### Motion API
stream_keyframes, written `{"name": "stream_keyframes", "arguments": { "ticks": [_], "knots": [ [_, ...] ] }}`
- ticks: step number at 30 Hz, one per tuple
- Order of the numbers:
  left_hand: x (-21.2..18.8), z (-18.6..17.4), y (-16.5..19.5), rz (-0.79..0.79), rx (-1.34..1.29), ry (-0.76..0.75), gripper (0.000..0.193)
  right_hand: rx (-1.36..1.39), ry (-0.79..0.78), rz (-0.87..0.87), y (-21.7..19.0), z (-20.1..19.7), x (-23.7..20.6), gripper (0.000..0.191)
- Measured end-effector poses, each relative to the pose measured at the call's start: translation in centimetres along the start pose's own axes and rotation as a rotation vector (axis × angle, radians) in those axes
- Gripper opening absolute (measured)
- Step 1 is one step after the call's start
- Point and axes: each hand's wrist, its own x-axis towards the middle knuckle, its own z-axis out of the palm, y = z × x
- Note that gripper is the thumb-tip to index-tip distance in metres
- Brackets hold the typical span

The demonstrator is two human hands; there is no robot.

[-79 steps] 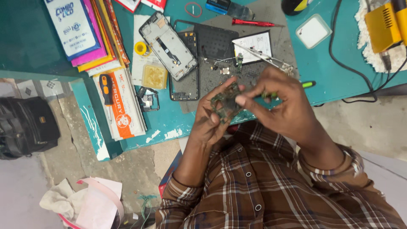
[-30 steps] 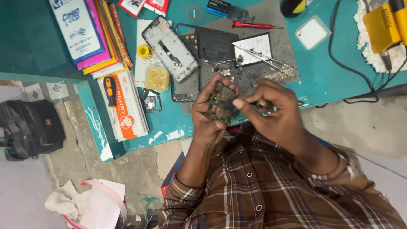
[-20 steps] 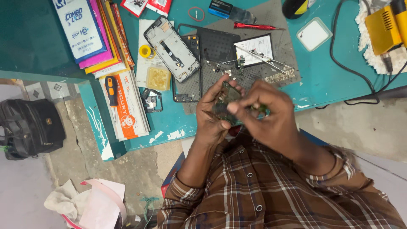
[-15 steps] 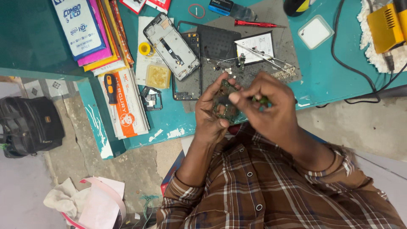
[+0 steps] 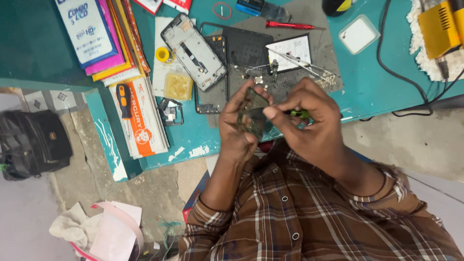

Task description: The person disassembles a mobile phone, using a metal pry tool to separate the housing and lift out the battery, then works on the exposed motherboard. They apply liquid from a bottle onto the board, brush and pick at its components, and handle small parts while continuing to work on the phone internals.

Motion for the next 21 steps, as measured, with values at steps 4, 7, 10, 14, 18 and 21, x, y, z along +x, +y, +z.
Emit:
{"name": "stream_keyframes", "arguments": {
  "ticks": [4,7,10,14,18,21],
  "knots": [
    [0.1,0.2,0.3,0.035,-0.007,0.026,0.12,-0.068,-0.056,-0.025,-0.1,-0.2,0.4,0.021],
    [0.2,0.2,0.5,0.026,-0.029,0.056,0.121,-0.037,-0.062,0.01,-0.1,-0.4,0.4,0.021],
    [0.2,0.5,0.4,0.019,-0.037,0.036,0.12,0.022,-0.044,0.048,0.2,0.0,0.1,0.02],
    [0.5,0.7,0.6,0.035,-0.106,0.104,0.122,0.08,-0.105,0.08,0.2,1.0,-1.0,0.018],
    [0.2,1.0,0.8,0.015,-0.164,0.114,0.125,0.123,-0.06,0.019,1.1,1.3,-1.5,0.019],
    [0.1,0.8,0.6,0.004,-0.168,0.094,0.124,0.062,0.068,-0.034,2.5,1.1,-1.2,0.022]
  ]
}}
